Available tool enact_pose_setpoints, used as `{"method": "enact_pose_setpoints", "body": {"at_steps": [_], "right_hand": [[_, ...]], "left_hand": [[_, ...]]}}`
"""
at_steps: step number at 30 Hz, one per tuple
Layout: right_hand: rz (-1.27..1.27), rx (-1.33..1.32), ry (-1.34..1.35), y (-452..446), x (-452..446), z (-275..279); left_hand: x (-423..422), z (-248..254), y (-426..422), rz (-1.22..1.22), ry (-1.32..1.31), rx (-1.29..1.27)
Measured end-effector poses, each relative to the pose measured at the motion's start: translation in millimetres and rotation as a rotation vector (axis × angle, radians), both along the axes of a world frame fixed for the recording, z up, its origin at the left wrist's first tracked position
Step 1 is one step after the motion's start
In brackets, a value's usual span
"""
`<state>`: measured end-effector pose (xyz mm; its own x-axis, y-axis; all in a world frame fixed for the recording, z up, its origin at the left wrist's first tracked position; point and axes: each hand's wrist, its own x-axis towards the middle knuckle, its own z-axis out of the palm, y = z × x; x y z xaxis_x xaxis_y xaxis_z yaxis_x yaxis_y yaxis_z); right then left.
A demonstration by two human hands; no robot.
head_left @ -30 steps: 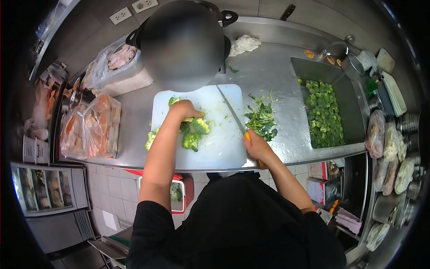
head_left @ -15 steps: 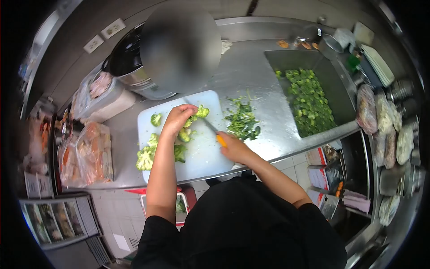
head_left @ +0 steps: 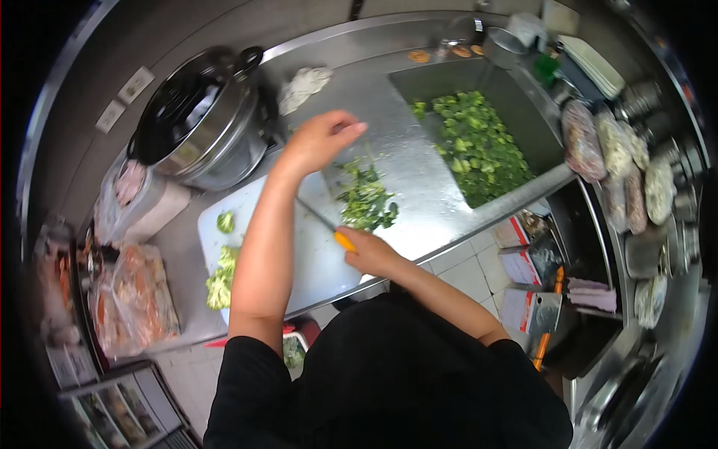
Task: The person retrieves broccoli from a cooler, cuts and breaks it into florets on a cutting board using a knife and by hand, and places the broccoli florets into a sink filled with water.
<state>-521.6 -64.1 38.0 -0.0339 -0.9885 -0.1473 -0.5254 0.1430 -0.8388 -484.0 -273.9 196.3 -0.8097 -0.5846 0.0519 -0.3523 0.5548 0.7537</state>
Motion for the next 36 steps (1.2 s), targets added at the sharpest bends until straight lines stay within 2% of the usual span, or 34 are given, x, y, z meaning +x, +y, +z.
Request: {"method": "enact_pose_setpoints", "body": {"at_steps": [2,4,5,7,8,10,11,12,14,15,17,20,27,36], "right_hand": [[-0.011,-0.126,-0.022,1,-2,-1],[-0.002,-0.045,-0.084,-5,-2,14],[0.017,-0.098,-0.086,-10,-3,5],[0.044,0.067,-0.132,-20,0,7],[0.079,0.069,-0.127,-23,2,11],[0.037,0.338,-0.200,-27,7,32],[0.050,0.342,-0.193,-30,9,33],[0.053,0.370,-0.109,-34,9,34],[0.058,0.341,0.046,-40,8,28],[0.055,0.339,0.047,-41,7,23],[0.066,0.245,0.098,-38,9,14],[0.046,0.097,0.143,-26,19,13],[0.152,0.045,0.129,-17,45,39],[0.187,0.000,0.238,-17,50,40]], "left_hand": [[71,-4,-21,0.142,-0.314,-0.008],[141,-43,-39,0.246,-0.576,-0.109],[171,-67,-43,0.252,-0.700,-0.189],[204,-92,-24,0.262,-0.862,-0.082],[213,-102,-12,0.277,-0.853,-0.041],[224,-114,-1,0.301,-0.667,-0.024],[228,-120,5,0.318,-0.531,-0.025],[227,-119,13,0.324,-0.529,-0.020],[218,-113,28,0.485,-0.183,0.110],[214,-119,36,0.482,-0.181,0.108],[211,-140,55,0.460,0.023,-0.118],[211,-147,78,0.416,-0.002,-0.151],[206,-134,87,0.407,-0.154,-0.158],[209,-136,85,0.395,-0.141,-0.160]]}}
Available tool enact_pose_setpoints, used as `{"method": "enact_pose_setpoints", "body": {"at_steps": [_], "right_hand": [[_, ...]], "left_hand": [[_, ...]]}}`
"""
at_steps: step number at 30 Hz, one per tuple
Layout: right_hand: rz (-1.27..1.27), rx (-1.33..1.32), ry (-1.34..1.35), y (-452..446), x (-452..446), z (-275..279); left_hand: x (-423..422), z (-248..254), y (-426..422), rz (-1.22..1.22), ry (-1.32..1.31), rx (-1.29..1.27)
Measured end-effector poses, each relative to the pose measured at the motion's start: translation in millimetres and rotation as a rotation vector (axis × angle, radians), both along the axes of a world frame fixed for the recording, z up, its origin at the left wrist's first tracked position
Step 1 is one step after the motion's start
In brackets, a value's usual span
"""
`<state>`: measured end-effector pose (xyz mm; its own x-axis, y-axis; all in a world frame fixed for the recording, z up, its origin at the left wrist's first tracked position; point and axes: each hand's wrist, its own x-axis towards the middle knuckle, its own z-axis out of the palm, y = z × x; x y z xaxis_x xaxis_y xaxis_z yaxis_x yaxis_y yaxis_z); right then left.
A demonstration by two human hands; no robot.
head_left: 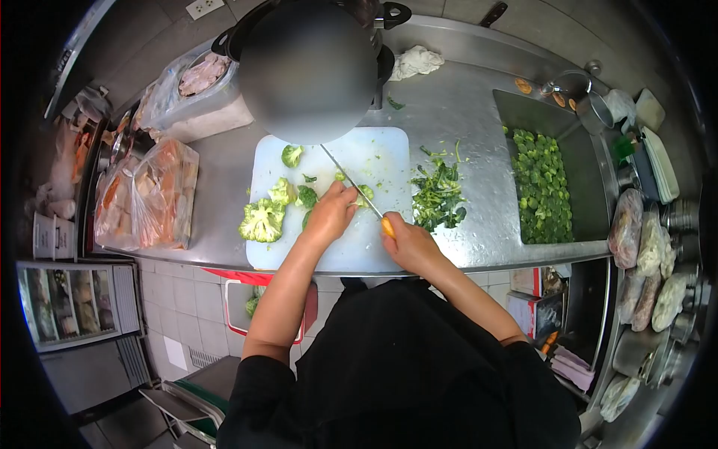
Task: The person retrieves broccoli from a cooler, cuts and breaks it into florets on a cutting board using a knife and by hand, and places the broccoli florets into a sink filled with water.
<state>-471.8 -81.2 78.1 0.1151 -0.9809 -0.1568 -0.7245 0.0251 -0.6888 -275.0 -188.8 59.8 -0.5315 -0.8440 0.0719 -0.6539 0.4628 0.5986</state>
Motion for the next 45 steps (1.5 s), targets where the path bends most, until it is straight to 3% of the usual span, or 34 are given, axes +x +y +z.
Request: {"method": "enact_pose_setpoints", "body": {"at_steps": [8,11,16,19,23,26,28,29,31,33,35,37,41,43,45], "right_hand": [[0.029,0.033,0.005,-14,6,-10],[0.038,0.107,0.008,-28,8,-38],[0.037,0.163,-0.037,-29,-4,-28],[-0.085,0.095,-0.133,-14,-16,-11],[-0.157,0.162,0.002,-25,-27,-18],[-0.091,0.039,0.192,-29,-24,-22],[-0.072,-0.349,0.258,-27,-20,-15],[-0.074,-0.350,0.254,-27,-17,-11],[-0.083,-0.228,-0.146,-28,-3,2],[-0.060,-0.246,-0.122,-38,5,-12],[-0.034,-0.266,-0.094,-47,10,-26],[-0.045,-0.249,0.036,-58,16,-36],[-0.045,-0.203,-0.097,-81,25,-53],[-0.014,-0.134,-0.020,-83,38,-40],[0.014,-0.111,0.048,-79,56,-22]], "left_hand": [[1,-4,-2,0.010,0.014,0.003],[2,-6,-1,-0.004,0.006,0.010],[1,-3,-6,0.008,0.010,0.055],[-2,1,-4,0.098,0.046,0.048],[-14,3,-10,0.033,-0.100,0.040],[-14,-3,-19,0.086,-0.050,0.089],[-14,-2,-19,0.146,0.036,0.099],[-15,-2,-17,0.148,0.111,0.153],[-24,6,-12,0.152,0.180,0.207],[-36,19,-4,0.099,0.202,0.191],[-34,0,-12,0.086,0.231,0.117],[-27,1,-16,0.106,0.308,0.263],[-11,-3,-21,0.168,0.354,0.426],[-4,11,-21,0.194,0.248,0.277],[10,37,-31,0.296,0.233,0.356]]}}
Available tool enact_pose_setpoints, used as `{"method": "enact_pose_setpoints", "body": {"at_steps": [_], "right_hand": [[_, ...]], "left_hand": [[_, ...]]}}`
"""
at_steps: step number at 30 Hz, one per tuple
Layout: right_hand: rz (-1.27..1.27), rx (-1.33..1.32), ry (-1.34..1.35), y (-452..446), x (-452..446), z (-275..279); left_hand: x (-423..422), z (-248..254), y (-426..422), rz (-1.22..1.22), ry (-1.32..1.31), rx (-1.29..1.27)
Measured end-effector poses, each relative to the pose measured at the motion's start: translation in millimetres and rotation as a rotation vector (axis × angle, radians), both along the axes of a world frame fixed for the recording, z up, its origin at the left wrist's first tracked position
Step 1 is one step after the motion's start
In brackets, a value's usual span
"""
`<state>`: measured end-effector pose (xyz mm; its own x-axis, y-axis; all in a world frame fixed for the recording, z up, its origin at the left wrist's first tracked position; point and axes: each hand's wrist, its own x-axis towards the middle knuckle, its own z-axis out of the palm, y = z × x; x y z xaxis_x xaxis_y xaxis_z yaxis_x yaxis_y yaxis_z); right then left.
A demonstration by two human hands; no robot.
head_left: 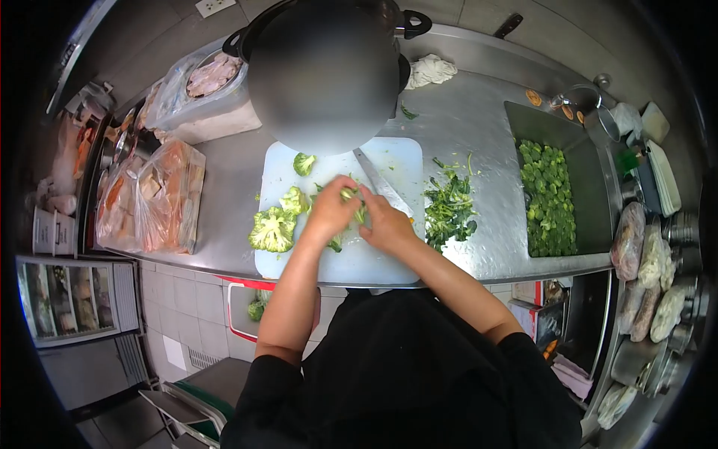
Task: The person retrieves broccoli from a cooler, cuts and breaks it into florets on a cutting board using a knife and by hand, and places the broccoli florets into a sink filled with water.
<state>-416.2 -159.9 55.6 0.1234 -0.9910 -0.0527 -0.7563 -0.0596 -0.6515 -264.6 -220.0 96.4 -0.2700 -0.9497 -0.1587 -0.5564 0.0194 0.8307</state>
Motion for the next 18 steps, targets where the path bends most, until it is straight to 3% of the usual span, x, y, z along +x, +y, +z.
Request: {"method": "enact_pose_setpoints", "body": {"at_steps": [1,3,6,8,9,10,12,14,15,16,18], "right_hand": [[0.013,0.018,0.065,0,7,5],[0.051,-0.017,0.072,-7,14,-10],[0.063,-0.005,0.080,-20,22,-18],[0.028,0.045,0.092,-23,21,-21],[0.033,-0.010,0.048,-22,18,-24],[0.037,-0.065,0.005,-19,14,-25],[-0.015,-0.154,0.028,-5,-2,-11],[-0.067,-0.241,0.045,16,-22,7],[-0.121,-0.112,0.132,28,-34,15],[-0.178,0.019,0.217,38,-42,18],[-0.215,0.085,0.195,53,-52,9]], "left_hand": [[9,8,-10,0.078,-0.022,0.089],[37,-16,-45,0.163,-0.117,-0.259],[66,-10,-95,0.258,-0.292,-0.212],[78,-31,-121,0.163,-0.370,-0.294],[93,-65,-145,-0.033,-0.424,-0.347],[98,-66,-157,-0.038,-0.416,-0.346],[98,-67,-171,-0.276,-0.391,-0.024],[89,-44,-161,-0.246,-0.357,0.104],[80,-34,-155,-0.206,-0.324,0.225],[71,-34,-149,-0.220,-0.329,0.222],[47,-33,-131,-0.177,-0.044,0.007]]}}
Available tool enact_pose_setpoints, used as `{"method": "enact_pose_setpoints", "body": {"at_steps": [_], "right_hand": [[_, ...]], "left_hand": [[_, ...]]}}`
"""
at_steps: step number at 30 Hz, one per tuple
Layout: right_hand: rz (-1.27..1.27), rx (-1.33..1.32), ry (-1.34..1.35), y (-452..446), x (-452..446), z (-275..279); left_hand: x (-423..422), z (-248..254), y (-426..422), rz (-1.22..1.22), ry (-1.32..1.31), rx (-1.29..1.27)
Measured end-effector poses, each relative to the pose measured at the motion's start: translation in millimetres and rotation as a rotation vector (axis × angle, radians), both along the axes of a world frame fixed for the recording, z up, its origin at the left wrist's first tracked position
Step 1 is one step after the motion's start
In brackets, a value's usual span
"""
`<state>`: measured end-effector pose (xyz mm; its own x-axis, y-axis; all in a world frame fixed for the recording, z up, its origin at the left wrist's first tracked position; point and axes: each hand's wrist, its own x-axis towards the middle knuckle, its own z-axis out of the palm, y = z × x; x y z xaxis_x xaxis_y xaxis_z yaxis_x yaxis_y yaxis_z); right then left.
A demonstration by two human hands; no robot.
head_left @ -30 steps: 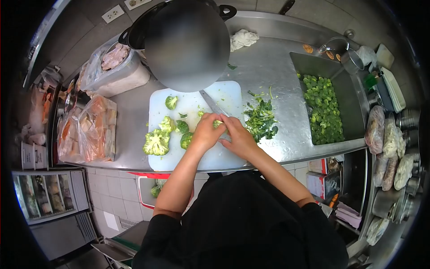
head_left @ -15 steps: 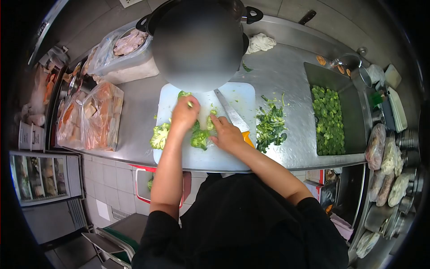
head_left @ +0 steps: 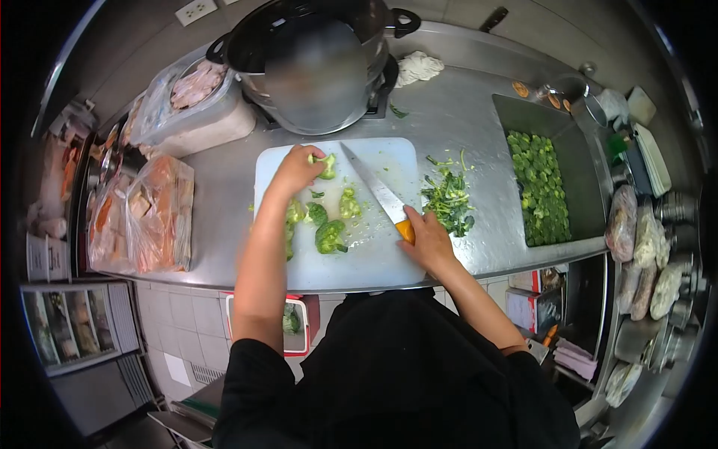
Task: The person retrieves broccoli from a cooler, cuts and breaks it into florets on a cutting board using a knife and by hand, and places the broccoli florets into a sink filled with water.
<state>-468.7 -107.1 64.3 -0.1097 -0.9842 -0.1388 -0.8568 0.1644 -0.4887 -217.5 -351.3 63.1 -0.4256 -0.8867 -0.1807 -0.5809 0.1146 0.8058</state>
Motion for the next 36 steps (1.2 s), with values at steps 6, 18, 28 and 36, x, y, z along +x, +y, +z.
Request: {"method": "enact_pose_setpoints", "body": {"at_steps": [6,18,28,36], "right_hand": [[-0.064,0.094,-0.186,16,-38,-14],[0.028,0.129,-0.427,38,-32,20],[0.089,0.081,-0.418,36,-17,17],[0.071,0.064,-0.429,27,-7,2]], "left_hand": [[-79,-8,98,-0.152,0.031,-0.504],[-85,8,159,-0.261,-0.258,-0.400],[-82,-2,170,-0.184,-0.201,-0.452],[-81,-11,169,-0.157,-0.176,-0.466]]}}
